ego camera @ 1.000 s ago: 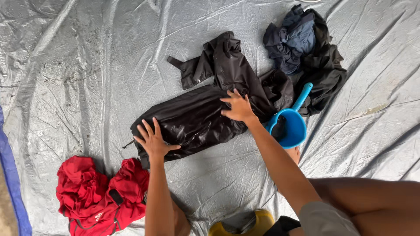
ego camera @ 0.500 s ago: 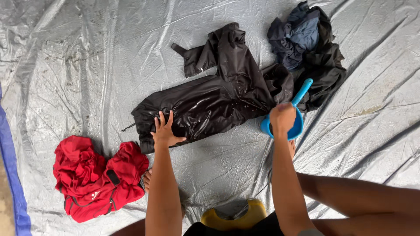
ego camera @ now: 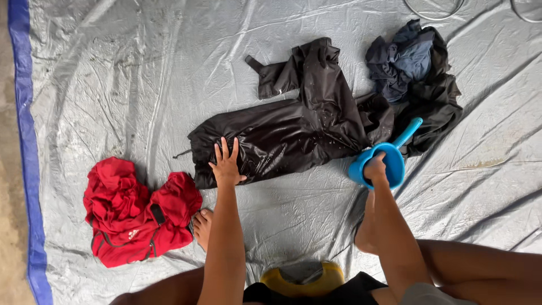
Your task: The person washes a black jacket by hand on a tarp. They use a blue scoop to apply soapy water and scrub the jacket with a brush, focusing on different sections of the garment.
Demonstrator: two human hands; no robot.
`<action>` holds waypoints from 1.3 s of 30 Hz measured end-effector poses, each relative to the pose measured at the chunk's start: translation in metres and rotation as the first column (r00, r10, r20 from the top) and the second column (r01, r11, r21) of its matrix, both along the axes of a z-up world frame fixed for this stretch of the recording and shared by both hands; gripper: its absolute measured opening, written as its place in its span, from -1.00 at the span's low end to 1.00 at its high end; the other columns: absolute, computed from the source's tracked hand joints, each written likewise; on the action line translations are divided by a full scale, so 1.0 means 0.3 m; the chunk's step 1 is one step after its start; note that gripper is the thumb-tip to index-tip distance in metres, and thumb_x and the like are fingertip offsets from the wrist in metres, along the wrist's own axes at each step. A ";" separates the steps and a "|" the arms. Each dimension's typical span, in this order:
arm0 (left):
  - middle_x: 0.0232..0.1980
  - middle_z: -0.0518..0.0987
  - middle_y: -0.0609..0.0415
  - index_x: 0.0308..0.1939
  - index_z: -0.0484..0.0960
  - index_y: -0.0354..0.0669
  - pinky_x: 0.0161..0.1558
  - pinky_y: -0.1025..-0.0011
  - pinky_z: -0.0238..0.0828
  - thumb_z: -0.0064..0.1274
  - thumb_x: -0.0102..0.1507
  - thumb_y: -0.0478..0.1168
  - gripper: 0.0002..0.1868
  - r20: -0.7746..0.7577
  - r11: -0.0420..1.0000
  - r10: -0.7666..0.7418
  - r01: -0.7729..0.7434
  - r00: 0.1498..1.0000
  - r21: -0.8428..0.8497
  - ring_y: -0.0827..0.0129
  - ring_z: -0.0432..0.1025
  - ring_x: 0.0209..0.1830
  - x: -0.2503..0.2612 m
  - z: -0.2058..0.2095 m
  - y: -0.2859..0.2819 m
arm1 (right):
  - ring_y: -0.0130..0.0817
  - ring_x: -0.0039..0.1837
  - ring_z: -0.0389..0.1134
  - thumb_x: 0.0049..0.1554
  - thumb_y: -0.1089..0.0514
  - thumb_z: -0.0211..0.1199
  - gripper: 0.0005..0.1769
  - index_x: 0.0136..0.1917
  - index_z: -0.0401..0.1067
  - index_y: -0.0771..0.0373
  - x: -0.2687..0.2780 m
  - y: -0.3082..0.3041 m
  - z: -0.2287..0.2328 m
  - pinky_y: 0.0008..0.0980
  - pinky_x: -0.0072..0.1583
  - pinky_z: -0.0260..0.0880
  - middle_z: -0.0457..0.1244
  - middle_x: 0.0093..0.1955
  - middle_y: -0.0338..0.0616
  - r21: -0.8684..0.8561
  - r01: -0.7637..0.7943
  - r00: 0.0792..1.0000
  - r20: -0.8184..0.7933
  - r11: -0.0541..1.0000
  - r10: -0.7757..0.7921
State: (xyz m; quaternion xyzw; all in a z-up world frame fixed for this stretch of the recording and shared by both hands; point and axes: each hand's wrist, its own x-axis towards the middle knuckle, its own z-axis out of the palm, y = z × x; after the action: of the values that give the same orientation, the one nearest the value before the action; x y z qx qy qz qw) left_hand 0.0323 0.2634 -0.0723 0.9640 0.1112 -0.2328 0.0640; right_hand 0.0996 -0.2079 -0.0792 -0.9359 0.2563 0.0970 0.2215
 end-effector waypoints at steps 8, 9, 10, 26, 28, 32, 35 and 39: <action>0.88 -0.54 0.07 0.80 -0.54 0.57 0.57 -0.47 0.09 0.70 -0.03 0.05 0.76 0.035 0.997 0.068 -0.067 0.997 -0.031 -0.04 -0.46 0.88 0.015 -0.015 -0.004 | 0.51 -0.25 0.48 0.03 0.22 0.47 -0.39 0.22 0.43 0.72 0.020 -0.007 0.134 0.36 -0.28 0.65 0.35 -0.09 0.61 0.370 0.333 0.941 -0.072 0.868 -0.330; 0.88 -0.54 0.07 0.80 -0.54 0.56 0.57 -0.47 0.08 0.70 -0.02 0.04 0.76 0.023 0.997 0.072 -0.071 0.997 -0.030 -0.04 -0.47 0.88 0.013 -0.012 -0.007 | 0.46 0.02 0.50 -0.10 0.09 0.56 -0.23 0.30 0.50 0.56 0.030 0.005 0.188 0.36 -0.03 0.59 0.42 0.05 0.52 0.143 0.165 0.972 -0.193 0.976 -0.136; 0.88 -0.54 0.07 0.80 -0.53 0.56 0.57 -0.48 0.07 0.70 -0.02 0.03 0.75 0.011 0.997 0.075 -0.075 0.997 -0.029 -0.03 -0.48 0.88 0.014 -0.010 -0.009 | 0.40 0.28 0.52 -0.24 -0.05 0.65 -0.06 0.37 0.58 0.40 0.041 0.017 0.241 0.36 0.21 0.53 0.48 0.19 0.44 -0.065 -0.055 0.937 -0.349 0.996 0.028; 0.85 -0.70 0.03 0.77 -0.73 0.46 0.57 -0.56 -0.21 0.72 -0.11 0.24 0.92 -0.081 0.998 0.000 0.005 0.997 0.059 -0.10 -0.64 0.85 0.032 -0.006 0.044 | 0.15 -0.04 0.38 0.36 -0.07 0.19 -0.28 0.73 0.21 0.00 -0.173 1.011 0.097 0.12 -0.11 0.44 0.29 -0.02 0.06 -0.257 -0.712 0.512 0.446 0.653 0.734; 0.84 -0.73 -0.01 0.80 -0.67 0.42 0.53 -0.60 -0.24 0.71 -0.10 0.27 0.89 -0.069 0.997 -0.019 0.014 0.997 -0.070 -0.15 -0.65 0.85 0.031 -0.027 0.079 | 0.02 -0.04 0.34 0.29 -0.07 0.26 -0.29 0.68 0.27 -0.15 -0.143 0.992 0.024 0.04 -0.13 0.35 0.23 0.00 -0.06 -0.486 -0.718 0.381 0.324 0.498 0.866; 0.82 -0.77 -0.10 0.78 -0.75 0.35 0.46 -0.63 -0.26 0.70 -0.06 0.22 0.90 -0.115 0.996 -0.017 0.006 0.993 -0.090 -0.20 -0.71 0.82 0.049 -0.048 0.069 | 0.09 -0.16 0.37 0.35 0.13 0.18 -0.50 0.54 0.35 0.04 0.137 0.784 0.022 0.06 -0.20 0.37 0.24 -0.11 0.07 -0.648 -0.321 0.646 0.384 0.691 0.660; 0.79 -0.83 -0.13 0.76 -0.80 0.35 0.39 -0.69 -0.36 0.74 -0.08 0.17 0.95 -0.152 0.994 0.015 -0.031 0.988 -0.104 -0.27 -0.78 0.79 0.055 -0.033 0.056 | 0.10 -0.06 0.37 0.31 -0.02 0.29 -0.32 0.64 0.32 0.15 0.089 0.915 -0.016 0.01 -0.13 0.40 0.23 0.09 0.11 -0.576 -0.172 0.811 0.378 0.799 0.447; 0.78 -0.87 -0.13 0.75 -0.79 0.38 0.39 -0.72 -0.46 0.79 -0.18 0.07 1.02 -0.187 0.979 0.043 -0.079 0.981 -0.190 -0.24 -0.85 0.77 0.058 -0.062 0.072 | 0.19 -0.06 0.46 0.32 -0.41 0.14 -0.32 0.18 0.57 0.25 -0.099 1.169 0.016 0.15 0.00 0.46 0.38 -0.03 0.25 -0.051 -0.665 0.732 0.154 0.745 0.664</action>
State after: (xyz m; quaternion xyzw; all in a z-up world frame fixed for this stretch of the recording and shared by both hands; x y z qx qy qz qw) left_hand 0.0495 0.2849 -0.0908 0.9238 0.1225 -0.3277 0.1556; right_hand 0.0699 0.1428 -0.0743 -0.9694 -0.1141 0.0944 0.1958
